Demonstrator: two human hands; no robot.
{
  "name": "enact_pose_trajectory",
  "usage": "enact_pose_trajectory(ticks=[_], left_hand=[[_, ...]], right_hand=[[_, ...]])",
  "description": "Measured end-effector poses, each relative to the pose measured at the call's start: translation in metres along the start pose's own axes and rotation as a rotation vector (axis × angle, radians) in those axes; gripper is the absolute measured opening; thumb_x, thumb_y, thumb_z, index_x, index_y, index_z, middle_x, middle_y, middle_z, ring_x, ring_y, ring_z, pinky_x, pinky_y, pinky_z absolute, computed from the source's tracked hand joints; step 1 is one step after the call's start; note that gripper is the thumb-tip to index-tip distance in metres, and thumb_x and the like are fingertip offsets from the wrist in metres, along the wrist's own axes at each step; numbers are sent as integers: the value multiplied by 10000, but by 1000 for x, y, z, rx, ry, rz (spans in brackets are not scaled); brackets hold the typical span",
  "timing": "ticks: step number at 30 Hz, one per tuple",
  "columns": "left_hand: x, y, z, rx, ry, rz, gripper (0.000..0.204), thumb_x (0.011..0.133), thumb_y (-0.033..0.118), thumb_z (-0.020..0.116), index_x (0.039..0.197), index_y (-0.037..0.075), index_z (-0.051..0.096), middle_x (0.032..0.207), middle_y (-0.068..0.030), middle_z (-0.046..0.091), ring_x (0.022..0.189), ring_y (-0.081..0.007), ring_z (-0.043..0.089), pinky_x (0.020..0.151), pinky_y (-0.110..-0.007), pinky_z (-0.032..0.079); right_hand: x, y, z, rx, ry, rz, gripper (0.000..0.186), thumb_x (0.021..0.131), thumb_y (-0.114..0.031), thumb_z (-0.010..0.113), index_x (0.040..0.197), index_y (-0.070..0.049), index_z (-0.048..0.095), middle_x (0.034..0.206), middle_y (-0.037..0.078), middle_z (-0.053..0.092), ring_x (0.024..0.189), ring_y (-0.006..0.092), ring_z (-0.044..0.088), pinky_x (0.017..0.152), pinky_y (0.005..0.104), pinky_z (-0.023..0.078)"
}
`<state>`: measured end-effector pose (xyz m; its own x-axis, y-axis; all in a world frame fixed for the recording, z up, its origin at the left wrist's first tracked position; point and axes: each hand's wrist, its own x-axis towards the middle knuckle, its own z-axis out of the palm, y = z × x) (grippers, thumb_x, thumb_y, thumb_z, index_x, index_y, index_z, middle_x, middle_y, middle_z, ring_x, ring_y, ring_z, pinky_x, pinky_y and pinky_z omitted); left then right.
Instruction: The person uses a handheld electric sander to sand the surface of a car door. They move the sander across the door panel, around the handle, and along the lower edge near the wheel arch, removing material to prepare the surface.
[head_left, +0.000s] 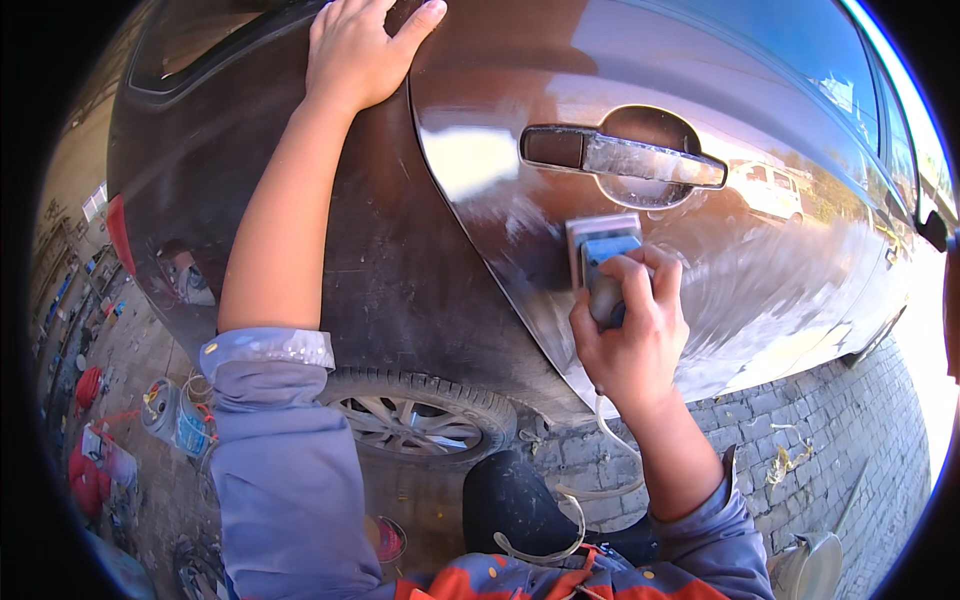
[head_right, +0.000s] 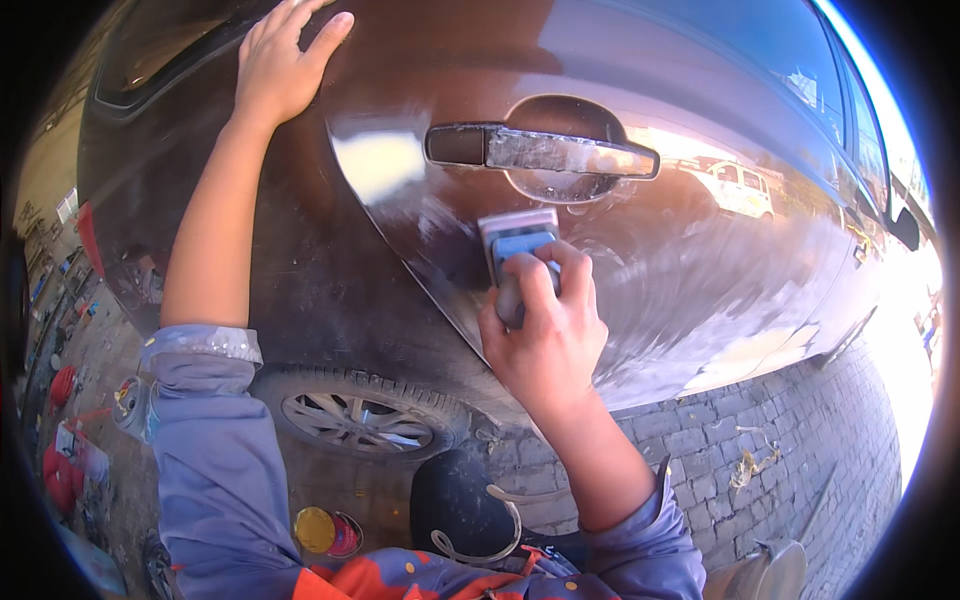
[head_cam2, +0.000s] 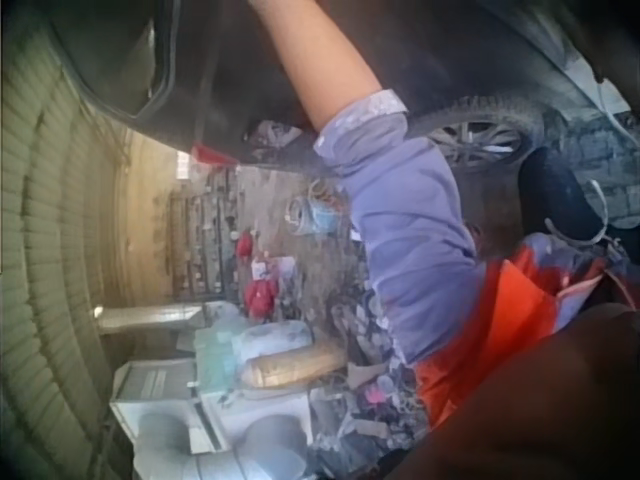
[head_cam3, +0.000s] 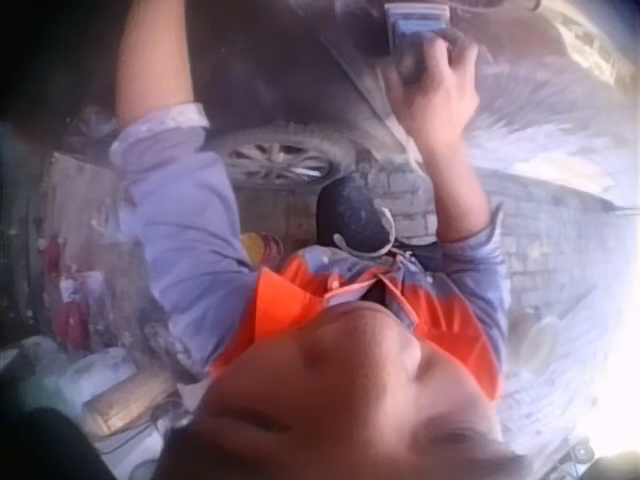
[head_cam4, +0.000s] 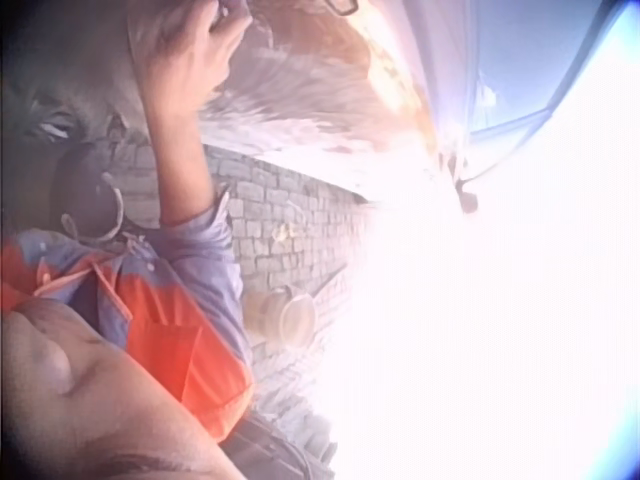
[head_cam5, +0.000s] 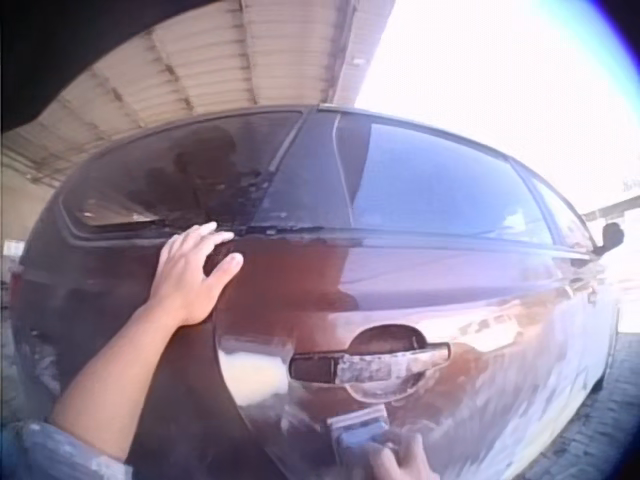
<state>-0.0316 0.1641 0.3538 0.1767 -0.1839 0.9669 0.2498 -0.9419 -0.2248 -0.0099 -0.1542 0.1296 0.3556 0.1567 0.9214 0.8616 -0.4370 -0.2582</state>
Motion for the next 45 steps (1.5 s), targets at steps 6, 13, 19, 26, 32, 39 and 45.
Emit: enact_pose_trajectory(ticks=[6,13,19,26,32,39,45], left_hand=[[11,4,-5,-33,-39,-64,575,998,516,676,1320,40,690,1337,-170,645,1301,-371,577,1120,-471,441],[16,-6,9,-93,-11,-101,550,1008,516,653,1296,52,722,1304,-189,637,1261,-391,589,1105,-474,465],[15,-3,6,-79,-24,-130,559,1008,522,650,1308,56,723,1296,-194,637,1265,-392,585,1107,-471,466],[16,-6,6,-79,-23,-113,564,1005,535,650,1310,66,724,1297,-192,634,1264,-389,584,1107,-471,466],[17,-2,3,-85,-28,-133,568,1004,541,649,1309,68,724,1297,-192,630,1267,-390,581,1107,-475,465],[16,-5,7,-92,-26,-122,585,998,554,652,1315,67,721,1301,-191,626,1273,-391,576,1116,-475,457],[15,-5,4,-97,-27,-130,598,998,565,647,1321,68,718,1303,-193,624,1279,-391,573,1119,-473,455]], right_hand=[[17,-18,2,-49,-35,47,350,772,-143,822,1094,-156,684,1197,98,592,941,340,701,658,465,603],[22,-32,16,-22,6,99,334,795,-156,820,1090,-158,664,1215,132,577,938,383,699,671,490,603],[27,-33,18,-9,81,182,338,796,-154,812,1096,-129,658,1198,159,586,941,403,699,715,499,610],[37,-58,25,-5,27,212,352,798,-157,801,1114,-123,649,1192,178,582,969,418,700,713,502,612],[43,-50,13,-46,38,315,341,807,-167,789,1112,-118,644,1210,185,582,963,434,703,749,527,610],[45,-74,27,-44,24,256,330,831,-186,787,1119,-131,636,1196,181,583,944,436,711,781,527,609],[38,-60,22,-65,17,274,341,818,-173,794,1114,-113,636,1192,200,575,958,430,699,728,523,613]])
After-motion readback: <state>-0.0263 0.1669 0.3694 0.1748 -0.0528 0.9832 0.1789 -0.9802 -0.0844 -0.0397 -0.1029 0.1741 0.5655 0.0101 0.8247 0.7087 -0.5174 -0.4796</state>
